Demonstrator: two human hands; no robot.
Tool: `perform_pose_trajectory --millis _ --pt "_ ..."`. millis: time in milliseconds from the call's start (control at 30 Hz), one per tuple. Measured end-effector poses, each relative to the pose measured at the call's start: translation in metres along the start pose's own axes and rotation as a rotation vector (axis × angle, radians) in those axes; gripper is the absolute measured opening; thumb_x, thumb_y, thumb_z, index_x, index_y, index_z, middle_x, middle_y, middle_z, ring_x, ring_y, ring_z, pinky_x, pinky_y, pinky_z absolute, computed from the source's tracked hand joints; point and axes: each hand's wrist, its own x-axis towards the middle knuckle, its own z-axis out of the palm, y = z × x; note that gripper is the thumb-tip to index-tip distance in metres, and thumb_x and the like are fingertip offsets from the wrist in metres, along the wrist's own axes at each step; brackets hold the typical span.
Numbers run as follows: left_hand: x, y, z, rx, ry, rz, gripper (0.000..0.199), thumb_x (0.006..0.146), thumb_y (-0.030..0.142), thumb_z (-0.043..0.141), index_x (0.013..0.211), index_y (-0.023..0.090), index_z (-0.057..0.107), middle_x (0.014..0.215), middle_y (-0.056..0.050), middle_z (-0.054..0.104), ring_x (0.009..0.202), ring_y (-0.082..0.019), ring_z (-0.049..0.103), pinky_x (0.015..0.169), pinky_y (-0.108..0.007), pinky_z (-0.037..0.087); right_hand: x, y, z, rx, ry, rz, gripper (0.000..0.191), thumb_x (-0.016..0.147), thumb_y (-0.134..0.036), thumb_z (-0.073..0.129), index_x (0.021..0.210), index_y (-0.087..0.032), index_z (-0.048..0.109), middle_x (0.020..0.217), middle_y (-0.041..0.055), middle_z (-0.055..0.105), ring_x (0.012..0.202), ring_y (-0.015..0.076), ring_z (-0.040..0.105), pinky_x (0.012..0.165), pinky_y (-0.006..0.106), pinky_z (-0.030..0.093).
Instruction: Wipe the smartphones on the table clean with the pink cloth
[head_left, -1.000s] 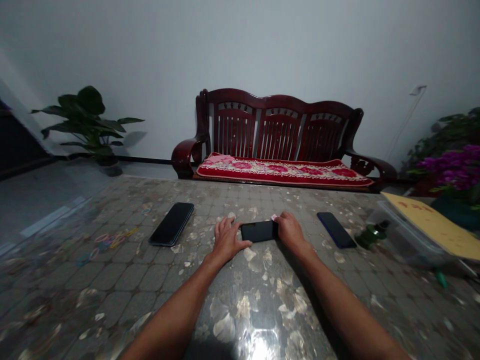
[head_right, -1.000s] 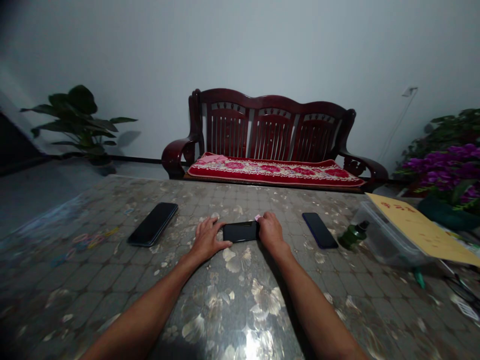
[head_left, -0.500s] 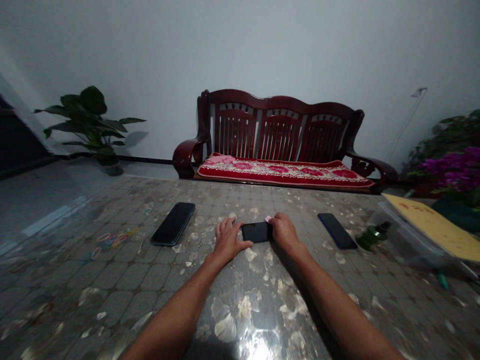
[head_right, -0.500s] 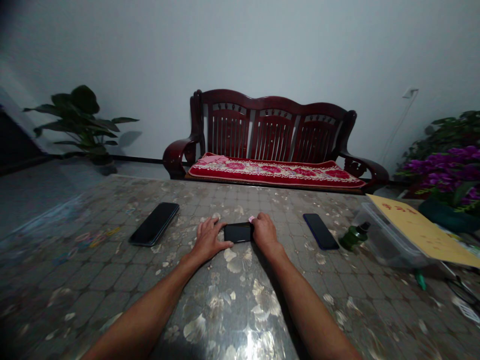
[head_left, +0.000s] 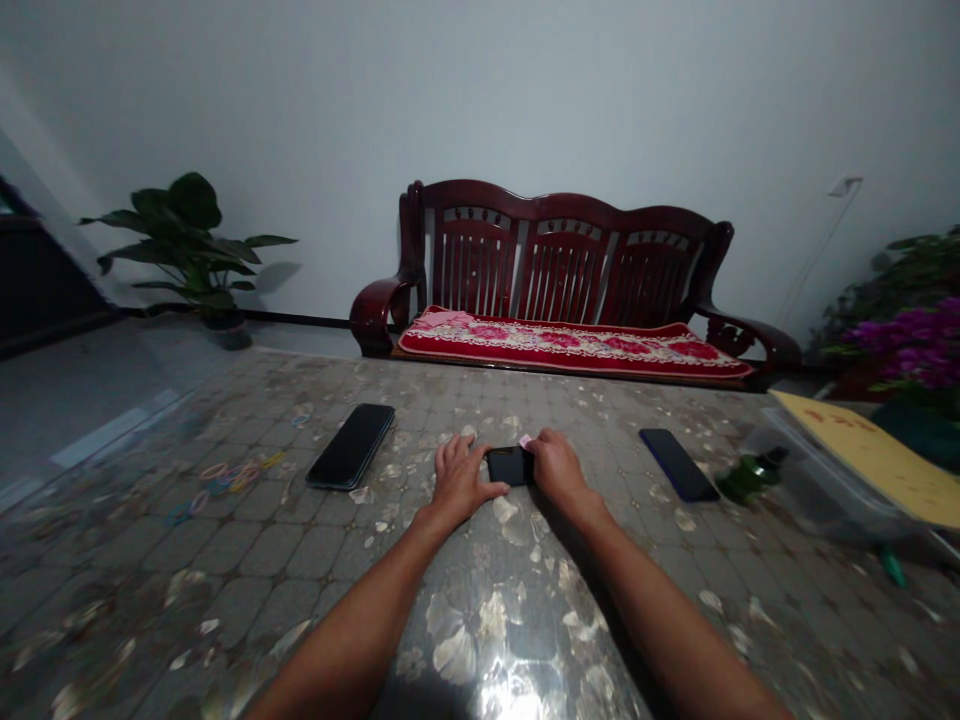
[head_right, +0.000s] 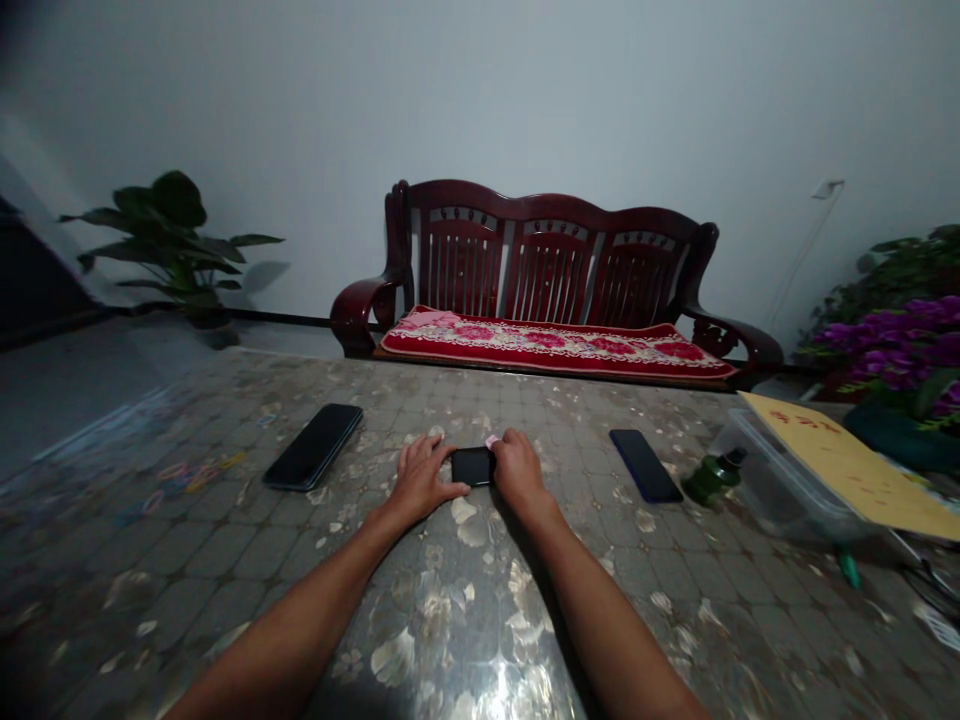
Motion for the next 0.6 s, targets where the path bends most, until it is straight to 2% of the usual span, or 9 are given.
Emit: perform_pose_trajectory --millis 133,367,500,600 --pt "0.000 0.001 -0.001 0.010 -0.020 -0.004 0.073 0.072 0.051 0.085 0.135 0.026 0.061 0.156 -0.014 0.046 0.150 -0.038 0.031 0.124 -0.054 0.018 -0.003 -0.014 0.001 0.058 -0.031 -0.118 0.033 0.100 -0.017 0.048 0.116 -0.020 0.077 0.108 0.0106 0.069 0.104 0.0214 0.058 0.086 0.026 0.039" --pt "0.000 -0.001 0.000 0.013 -0.028 -0.006 0.075 0.072 0.052 0.085 0.137 0.027 0.059 0.156 -0.014 0.045 0.151 -0.038 0.029 0.124 -0.055 0.017 0.003 -0.004 -0.003 0.020 0.001 0.021 0.035 0.099 -0.012 0.046 0.111 -0.015 0.079 0.107 0.0143 0.069 0.104 0.0249 0.058 0.085 0.029 0.039" --pt "0.001 -0.003 0.001 0.006 -0.025 -0.007 0.073 0.072 0.052 0.085 0.137 0.030 0.060 0.157 -0.012 0.044 0.152 -0.037 0.028 0.123 -0.054 0.016 0.002 -0.015 0.000 0.070 -0.023 -0.110 0.033 0.099 -0.015 0.048 0.114 -0.018 0.077 0.106 0.0116 0.069 0.102 0.0225 0.059 0.085 0.027 0.040" --pt "0.002 -0.004 0.002 0.002 -0.042 -0.015 0.073 0.073 0.051 0.085 0.138 0.031 0.060 0.158 -0.012 0.043 0.152 -0.037 0.027 0.123 -0.053 0.017 0.002 -0.023 0.001 0.106 -0.047 -0.196 0.031 0.099 -0.015 0.049 0.110 -0.019 0.078 0.104 0.0098 0.069 0.101 0.0205 0.059 0.084 0.026 0.040"
